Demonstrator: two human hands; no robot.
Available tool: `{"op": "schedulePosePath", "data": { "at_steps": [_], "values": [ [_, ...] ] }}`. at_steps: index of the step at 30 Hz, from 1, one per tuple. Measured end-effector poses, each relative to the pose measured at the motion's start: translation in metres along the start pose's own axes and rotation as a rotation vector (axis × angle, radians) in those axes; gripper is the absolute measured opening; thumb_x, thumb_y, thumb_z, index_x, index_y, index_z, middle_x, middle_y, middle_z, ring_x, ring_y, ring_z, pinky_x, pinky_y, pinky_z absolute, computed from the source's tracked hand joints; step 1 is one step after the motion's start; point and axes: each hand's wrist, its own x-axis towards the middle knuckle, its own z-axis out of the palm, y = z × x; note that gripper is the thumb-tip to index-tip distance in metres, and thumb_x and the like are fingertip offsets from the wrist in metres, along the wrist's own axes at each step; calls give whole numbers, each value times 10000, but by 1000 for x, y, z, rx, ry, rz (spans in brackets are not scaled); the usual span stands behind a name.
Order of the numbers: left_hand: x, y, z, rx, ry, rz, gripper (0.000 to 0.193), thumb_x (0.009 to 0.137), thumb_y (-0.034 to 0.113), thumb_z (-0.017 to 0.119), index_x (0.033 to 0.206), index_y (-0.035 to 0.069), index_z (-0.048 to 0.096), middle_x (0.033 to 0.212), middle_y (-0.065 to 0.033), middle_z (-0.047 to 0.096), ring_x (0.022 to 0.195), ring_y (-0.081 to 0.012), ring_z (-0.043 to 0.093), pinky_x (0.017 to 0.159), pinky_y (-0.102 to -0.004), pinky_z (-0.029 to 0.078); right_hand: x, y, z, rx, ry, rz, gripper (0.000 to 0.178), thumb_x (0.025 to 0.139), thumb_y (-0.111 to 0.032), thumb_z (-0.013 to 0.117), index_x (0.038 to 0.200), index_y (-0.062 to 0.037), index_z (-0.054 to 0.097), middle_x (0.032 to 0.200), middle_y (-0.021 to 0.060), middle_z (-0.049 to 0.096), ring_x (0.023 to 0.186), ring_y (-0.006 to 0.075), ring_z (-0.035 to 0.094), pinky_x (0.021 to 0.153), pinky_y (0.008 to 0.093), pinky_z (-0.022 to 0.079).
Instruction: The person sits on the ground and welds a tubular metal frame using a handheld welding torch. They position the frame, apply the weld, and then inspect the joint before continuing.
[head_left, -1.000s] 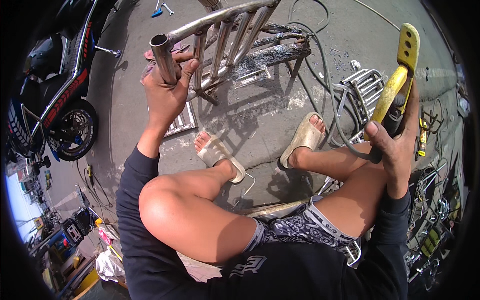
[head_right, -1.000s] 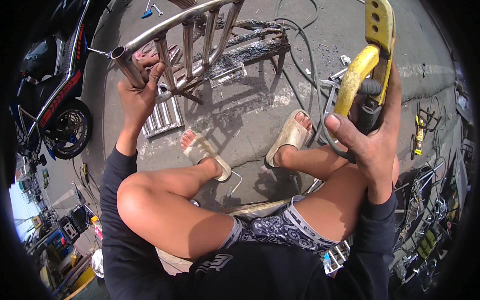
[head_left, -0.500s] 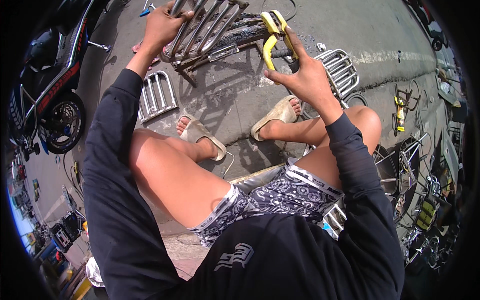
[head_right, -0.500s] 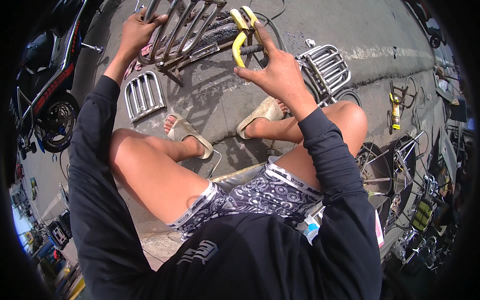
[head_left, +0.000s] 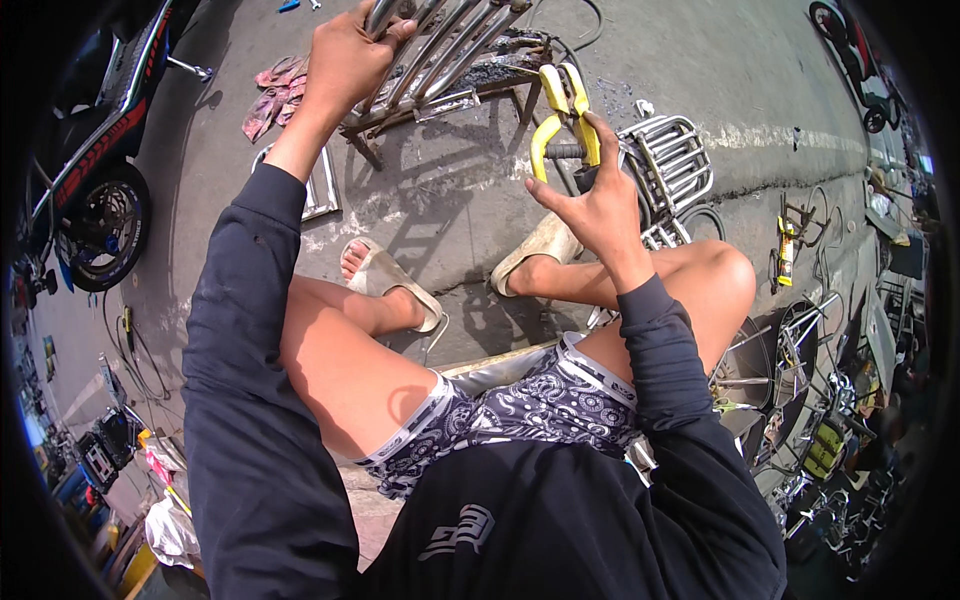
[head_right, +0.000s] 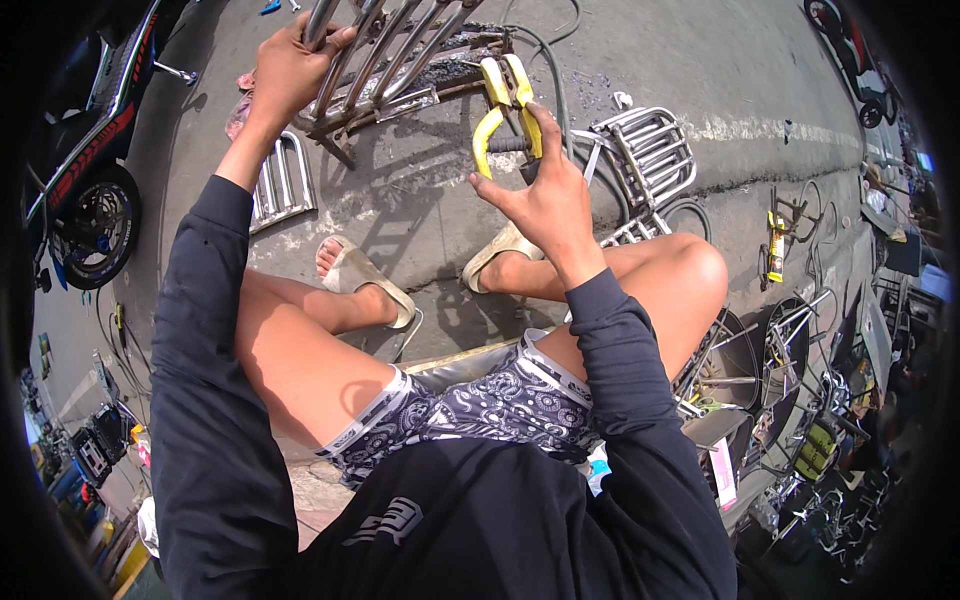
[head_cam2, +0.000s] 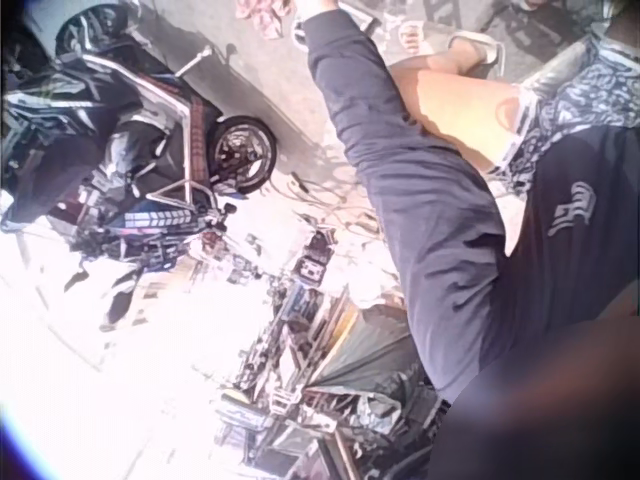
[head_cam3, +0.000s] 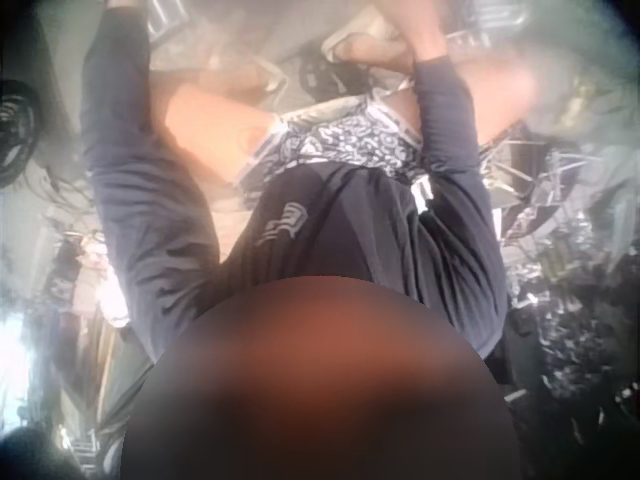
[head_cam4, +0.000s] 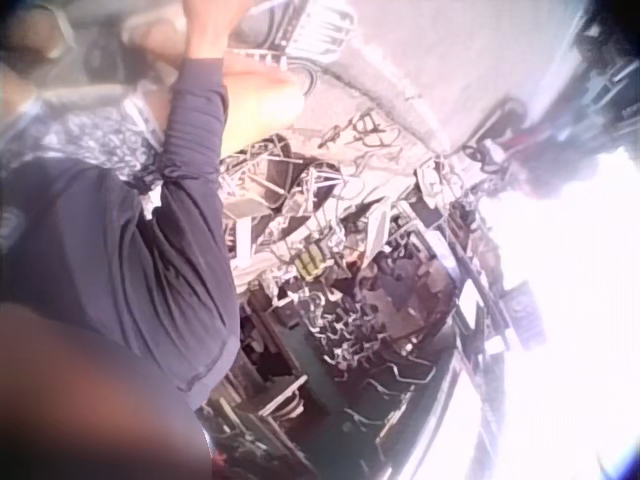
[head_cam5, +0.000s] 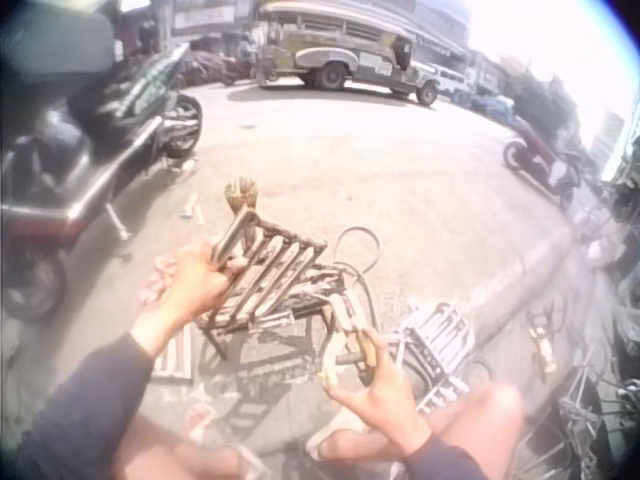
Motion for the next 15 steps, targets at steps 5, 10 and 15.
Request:
{"op": "schedulePosePath", "data": {
  "at_steps": [5,10,15],
  "values": [
    [-10,27,3,-123,-8,-130,275,939,259,751,1035,2,736,815,-225,721,795,-348,737,727,-454,548,1,12,17,-24,-43,19,1059,762,-468,907,1576,-177,295,1313,280,668,1147,448,704,972,480,573],
    [-9,23,6,17,-1,-138,379,929,319,765,1159,23,707,890,-239,732,869,-431,708,790,-501,540,-1,23,33,-41,-59,11,1029,769,-473,895,1564,-188,307,1300,271,673,1133,463,697,941,499,577],
    [-7,14,6,95,77,-68,421,941,340,757,1245,59,684,1013,-284,724,962,-440,701,837,-525,533,-6,27,36,-81,-43,-57,1010,767,-461,890,1557,-208,315,1223,254,699,1086,473,699,891,516,580]
  ]
}}
